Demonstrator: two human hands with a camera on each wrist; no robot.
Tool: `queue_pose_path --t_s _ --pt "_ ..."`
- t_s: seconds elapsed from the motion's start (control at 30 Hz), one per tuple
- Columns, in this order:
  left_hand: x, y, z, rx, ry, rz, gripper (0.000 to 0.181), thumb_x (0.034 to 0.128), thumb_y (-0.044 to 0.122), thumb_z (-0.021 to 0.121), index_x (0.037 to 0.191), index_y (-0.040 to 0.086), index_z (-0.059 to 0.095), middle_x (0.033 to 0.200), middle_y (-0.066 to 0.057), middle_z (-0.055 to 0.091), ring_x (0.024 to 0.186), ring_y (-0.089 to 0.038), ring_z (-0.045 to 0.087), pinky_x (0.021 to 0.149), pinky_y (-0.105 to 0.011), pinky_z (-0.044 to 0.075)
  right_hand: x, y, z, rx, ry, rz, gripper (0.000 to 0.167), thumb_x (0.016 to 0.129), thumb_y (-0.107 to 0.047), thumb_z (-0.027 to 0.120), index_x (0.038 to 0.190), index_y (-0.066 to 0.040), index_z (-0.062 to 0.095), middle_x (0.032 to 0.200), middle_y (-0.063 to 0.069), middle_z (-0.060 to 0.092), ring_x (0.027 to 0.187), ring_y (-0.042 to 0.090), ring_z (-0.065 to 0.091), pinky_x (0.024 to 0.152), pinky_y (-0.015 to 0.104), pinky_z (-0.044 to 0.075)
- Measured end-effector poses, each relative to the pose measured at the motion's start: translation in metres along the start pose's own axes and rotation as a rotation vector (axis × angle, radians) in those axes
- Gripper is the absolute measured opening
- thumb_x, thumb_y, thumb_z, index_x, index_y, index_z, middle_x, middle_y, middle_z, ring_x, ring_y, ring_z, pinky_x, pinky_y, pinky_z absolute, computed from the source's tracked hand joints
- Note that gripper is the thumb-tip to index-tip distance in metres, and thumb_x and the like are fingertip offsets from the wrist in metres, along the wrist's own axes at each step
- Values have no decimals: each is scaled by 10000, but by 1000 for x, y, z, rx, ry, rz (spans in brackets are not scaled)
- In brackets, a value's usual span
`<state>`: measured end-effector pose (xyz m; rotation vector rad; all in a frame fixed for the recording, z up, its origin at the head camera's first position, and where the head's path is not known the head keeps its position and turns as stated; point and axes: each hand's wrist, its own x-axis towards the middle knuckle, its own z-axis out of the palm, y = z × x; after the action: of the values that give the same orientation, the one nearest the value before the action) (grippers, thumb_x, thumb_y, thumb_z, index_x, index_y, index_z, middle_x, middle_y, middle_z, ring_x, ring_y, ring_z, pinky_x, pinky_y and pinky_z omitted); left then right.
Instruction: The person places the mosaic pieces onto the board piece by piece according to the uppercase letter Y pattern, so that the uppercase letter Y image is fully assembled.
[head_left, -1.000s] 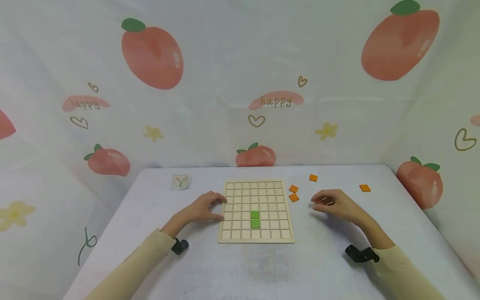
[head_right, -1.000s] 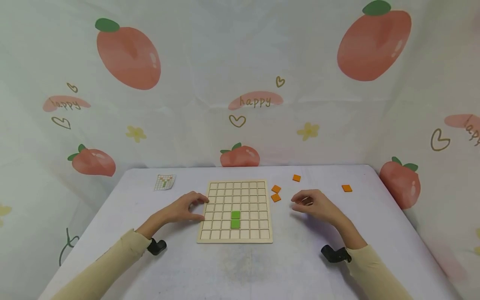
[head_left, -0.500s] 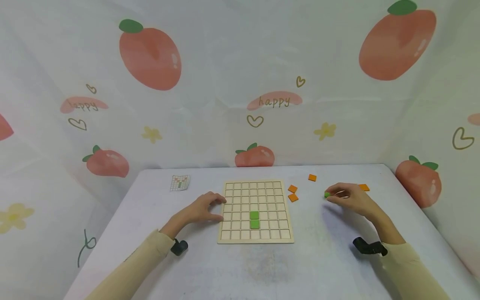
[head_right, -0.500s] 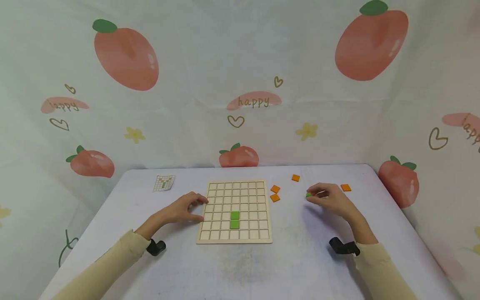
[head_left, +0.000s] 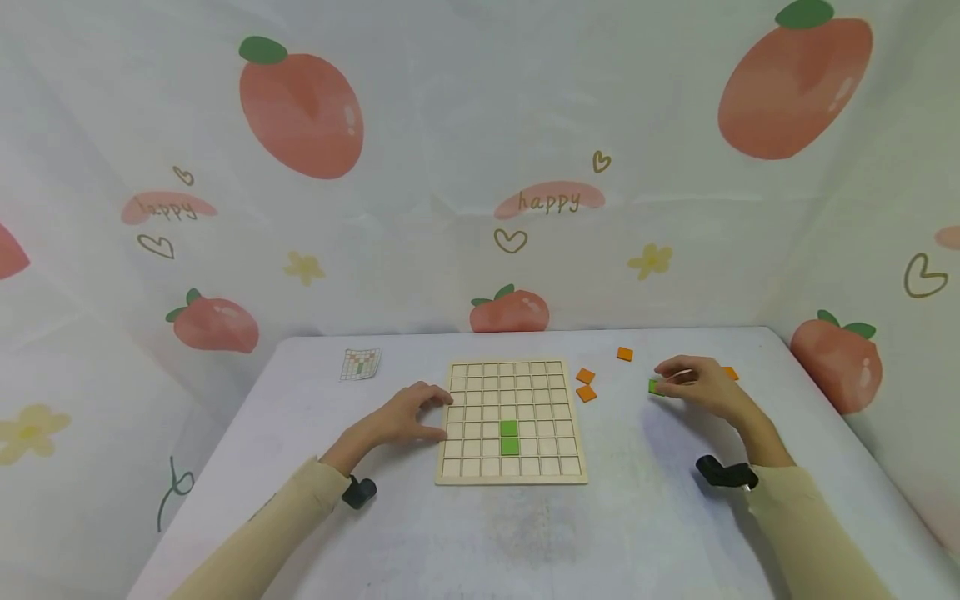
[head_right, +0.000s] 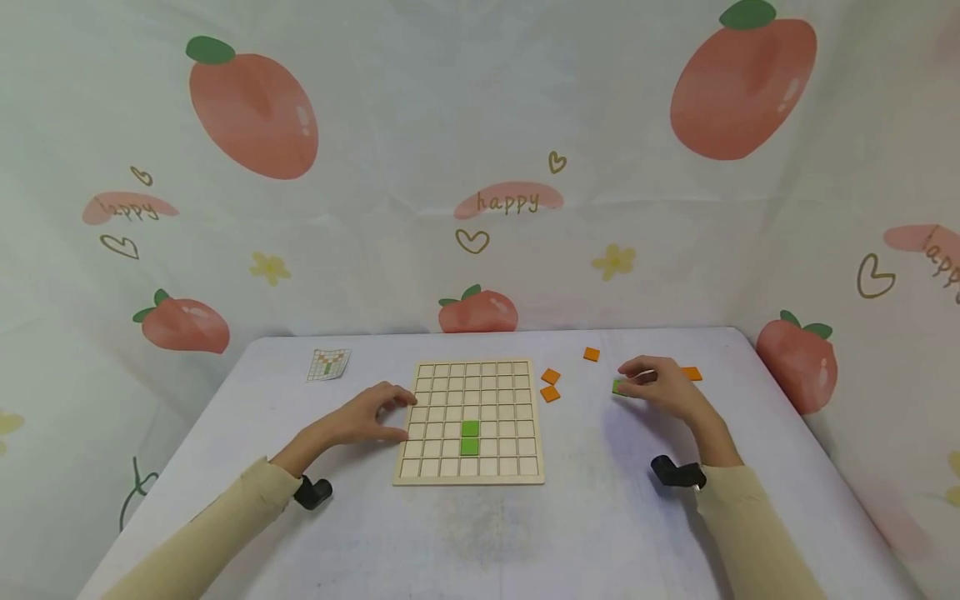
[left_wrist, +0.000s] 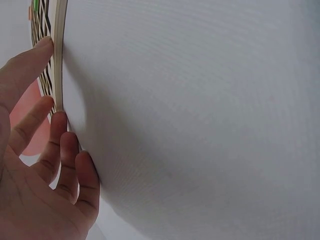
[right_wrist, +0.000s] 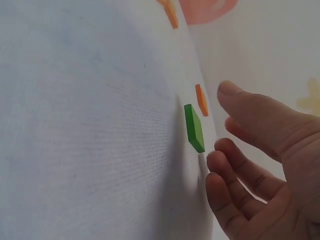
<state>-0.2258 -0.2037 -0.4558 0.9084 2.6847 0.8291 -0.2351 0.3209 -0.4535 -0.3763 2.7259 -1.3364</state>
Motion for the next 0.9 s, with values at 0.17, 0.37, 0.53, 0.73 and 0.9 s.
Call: queue_pose_path --t_s 0.17,0.37,0.53,0.73,0.9 --pt "1 -1 0 3 0 -2 518 848 217 848 1273 43 608 1180 -85 587 1083 -277 539 962 -469 426 6 4 2 -20 -23 5 410 870 -153 828 1185 57 671 1178 224 644 1041 385 623 828 306 520" --pt "1 -1 0 -6 4 2 514 846 219 850 1265 42 611 1173 -84 587 1081 -288 542 963 -476 427 7 5 3 -67 -23 27 435 849 -179 850 1178 50 681 1101 174 661 991 335 610 815 303 510" --pt "2 -3 1 -1 -2 -8 518 840 223 853 1267 55 612 1165 -68 586 1074 -264 536 963 -465 424 9 4 4 -101 -25 50 437 827 -193 870 1155 40 698 1007 106 651 922 278 574 754 265 488" --pt "2 -3 2 -5 -4 -26 522 838 235 855 1270 71 614 1172 -62 586 1085 -265 533 971 -475 415 11 2 6 -112 -33 78 361 831 -154 861 1099 40 717 938 87 621 881 272 542 695 286 471" --pt "2 -3 1 -11 -7 -29 519 834 235 859 1264 76 616 1173 -59 586 1087 -264 534 971 -474 418 12 1 7 -120 -32 90 312 839 -131 850 1073 34 727 910 77 613 863 269 536 681 295 466"
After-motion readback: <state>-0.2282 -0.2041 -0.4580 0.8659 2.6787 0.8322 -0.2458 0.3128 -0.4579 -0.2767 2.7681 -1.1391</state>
